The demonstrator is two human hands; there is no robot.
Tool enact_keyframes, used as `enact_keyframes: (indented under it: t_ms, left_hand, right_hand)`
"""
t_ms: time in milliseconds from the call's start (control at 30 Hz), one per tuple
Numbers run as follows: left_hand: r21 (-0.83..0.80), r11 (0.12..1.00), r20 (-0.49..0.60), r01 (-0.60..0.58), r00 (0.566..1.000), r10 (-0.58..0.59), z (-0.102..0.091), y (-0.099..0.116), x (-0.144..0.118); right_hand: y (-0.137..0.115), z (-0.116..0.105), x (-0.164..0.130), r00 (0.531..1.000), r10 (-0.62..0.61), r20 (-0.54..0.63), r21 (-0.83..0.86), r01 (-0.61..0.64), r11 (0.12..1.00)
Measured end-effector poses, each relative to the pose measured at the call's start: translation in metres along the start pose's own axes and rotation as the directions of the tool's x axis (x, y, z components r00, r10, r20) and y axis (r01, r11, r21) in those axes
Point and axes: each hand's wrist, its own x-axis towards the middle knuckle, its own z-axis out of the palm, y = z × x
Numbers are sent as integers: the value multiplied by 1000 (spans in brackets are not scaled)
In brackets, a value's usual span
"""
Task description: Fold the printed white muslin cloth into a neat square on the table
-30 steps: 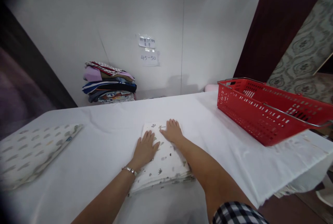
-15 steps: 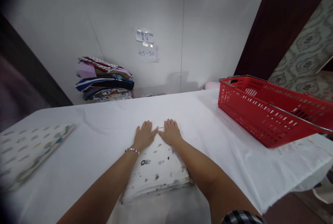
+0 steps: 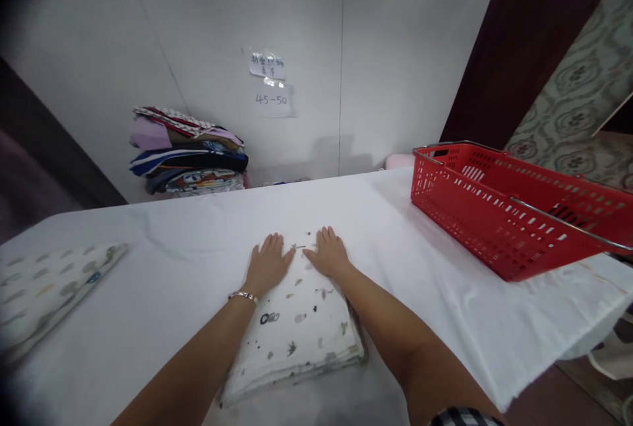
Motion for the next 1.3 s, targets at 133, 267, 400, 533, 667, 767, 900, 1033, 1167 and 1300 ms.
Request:
enact_keyframes:
  t_ms: [133,267,400,533,667,767,900,1033,1167,1300]
  left_hand:
    - [-22,1000,30,17,999,-17,-3,1,0]
    - [-85,996,34,34,999,-31,-9,3,0]
    - [-242,963,-25,121,991,-131,-17,-3,-3]
    - [-366,849,49,380,919,-391,-27,-15,-16]
    - [-328,813,280,481,871,-403,-33,-20,-38]
    - [-337,841,344,423,887,-308,-36,-24,-44]
    - [-255,944,268,208,954,-138,-52,-48,-11]
    - [-41,993,272,113,957,-97,-76,-75,47]
    - [-38,997,152,62,987,-56,-70,-48,61]
    - [-106,989,99,-101,989,111,-42,19,22]
  right_hand:
    - [-1,4,2,1000,0,-16,52,1,999]
    - [3,-6,9,998,55,-16,385,-45,922]
    - [25,-17,0,977,209,-45,645,-131,752]
    - [50,-14,-28,945,315,-86,723,-158,673]
    - [56,-2,-53,938,324,-124,822,-86,563]
    - [51,4,-59,925,345,-159,859,-43,511]
    - [47,10,-60,945,290,-153,857,-19,516]
    - [53,17,-61,967,203,-154,832,16,554]
    - [61,23,-57,964,209,-165,850,32,526]
    - [62,25,-52,958,210,-195,848,58,526]
